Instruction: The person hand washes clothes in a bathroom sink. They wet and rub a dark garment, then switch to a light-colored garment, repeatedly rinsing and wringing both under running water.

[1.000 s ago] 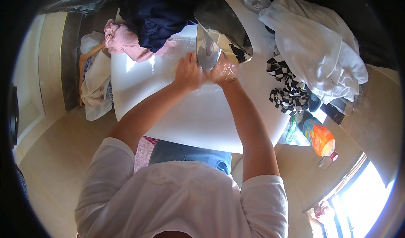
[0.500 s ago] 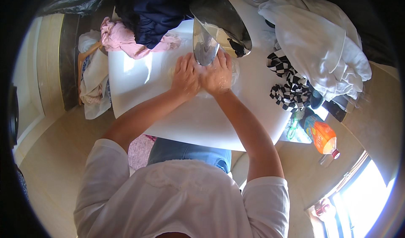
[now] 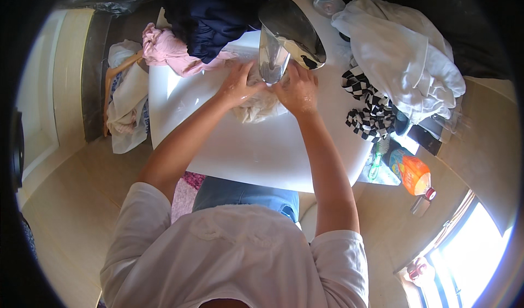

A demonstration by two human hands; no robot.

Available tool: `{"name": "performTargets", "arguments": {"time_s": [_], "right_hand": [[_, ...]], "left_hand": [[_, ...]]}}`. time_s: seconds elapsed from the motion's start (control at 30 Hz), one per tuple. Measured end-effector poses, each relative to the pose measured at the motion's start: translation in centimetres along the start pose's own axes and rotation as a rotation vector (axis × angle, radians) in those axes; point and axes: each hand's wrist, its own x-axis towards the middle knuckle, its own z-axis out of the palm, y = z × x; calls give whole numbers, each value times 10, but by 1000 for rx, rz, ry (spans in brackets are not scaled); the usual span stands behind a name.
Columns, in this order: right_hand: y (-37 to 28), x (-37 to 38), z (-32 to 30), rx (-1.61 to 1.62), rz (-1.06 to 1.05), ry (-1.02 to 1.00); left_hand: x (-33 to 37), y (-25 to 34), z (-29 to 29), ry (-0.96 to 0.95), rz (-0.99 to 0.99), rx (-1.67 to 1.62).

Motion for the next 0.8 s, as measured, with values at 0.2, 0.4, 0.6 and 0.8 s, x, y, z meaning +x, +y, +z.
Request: {"name": "performTargets", "arguments": {"time_s": [0.2, 0.4, 0.6, 0.8], "right_hand": [[28, -14, -33, 407, 422, -331], [18, -27, -63, 757, 323, 23], [-15, -7, -94, 847, 512, 62], [6, -17, -69, 977, 341, 179]], "left_hand": [[6, 26, -46, -258, -52, -102], [-25, 21, -58, 26, -16, -602], [-39, 41, -78, 246, 97, -577], [-40, 18, -90, 201, 348, 96]]}}
